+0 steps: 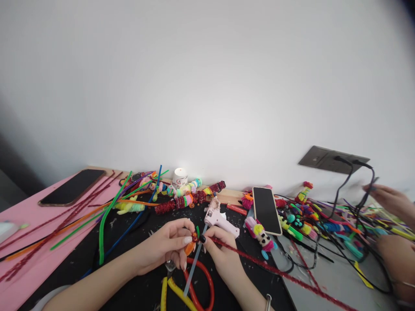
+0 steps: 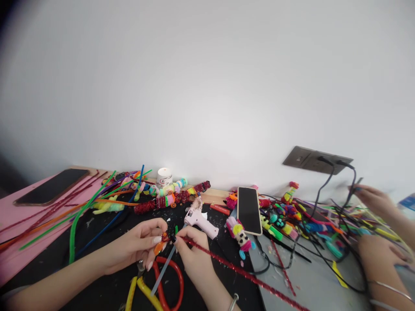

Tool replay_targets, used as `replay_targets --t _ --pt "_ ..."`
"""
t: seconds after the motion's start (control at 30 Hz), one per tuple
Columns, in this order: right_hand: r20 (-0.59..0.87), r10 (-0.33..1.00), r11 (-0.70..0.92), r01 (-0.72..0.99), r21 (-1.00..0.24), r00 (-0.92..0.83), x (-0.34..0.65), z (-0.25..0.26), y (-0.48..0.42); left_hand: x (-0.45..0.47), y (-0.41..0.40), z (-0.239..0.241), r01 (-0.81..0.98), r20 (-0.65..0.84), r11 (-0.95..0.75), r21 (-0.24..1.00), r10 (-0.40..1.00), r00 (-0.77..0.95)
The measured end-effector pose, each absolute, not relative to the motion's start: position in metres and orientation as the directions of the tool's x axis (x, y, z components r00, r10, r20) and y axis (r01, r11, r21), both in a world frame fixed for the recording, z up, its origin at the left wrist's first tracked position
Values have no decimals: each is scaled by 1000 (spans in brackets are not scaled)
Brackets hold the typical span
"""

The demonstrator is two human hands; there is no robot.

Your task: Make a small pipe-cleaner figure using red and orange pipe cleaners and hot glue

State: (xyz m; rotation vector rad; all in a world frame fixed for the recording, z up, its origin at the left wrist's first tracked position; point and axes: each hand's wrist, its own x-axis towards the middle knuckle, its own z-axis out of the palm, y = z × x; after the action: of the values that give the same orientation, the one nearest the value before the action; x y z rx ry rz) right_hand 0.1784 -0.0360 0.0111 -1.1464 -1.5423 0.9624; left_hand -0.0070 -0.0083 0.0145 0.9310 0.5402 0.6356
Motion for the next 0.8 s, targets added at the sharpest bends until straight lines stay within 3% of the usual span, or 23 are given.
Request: replay_targets --t 0.8 --pt "193 974 213 196 -957 -118 178 14 -38 -8 -9 13 -282 -133 477 833 666 734"
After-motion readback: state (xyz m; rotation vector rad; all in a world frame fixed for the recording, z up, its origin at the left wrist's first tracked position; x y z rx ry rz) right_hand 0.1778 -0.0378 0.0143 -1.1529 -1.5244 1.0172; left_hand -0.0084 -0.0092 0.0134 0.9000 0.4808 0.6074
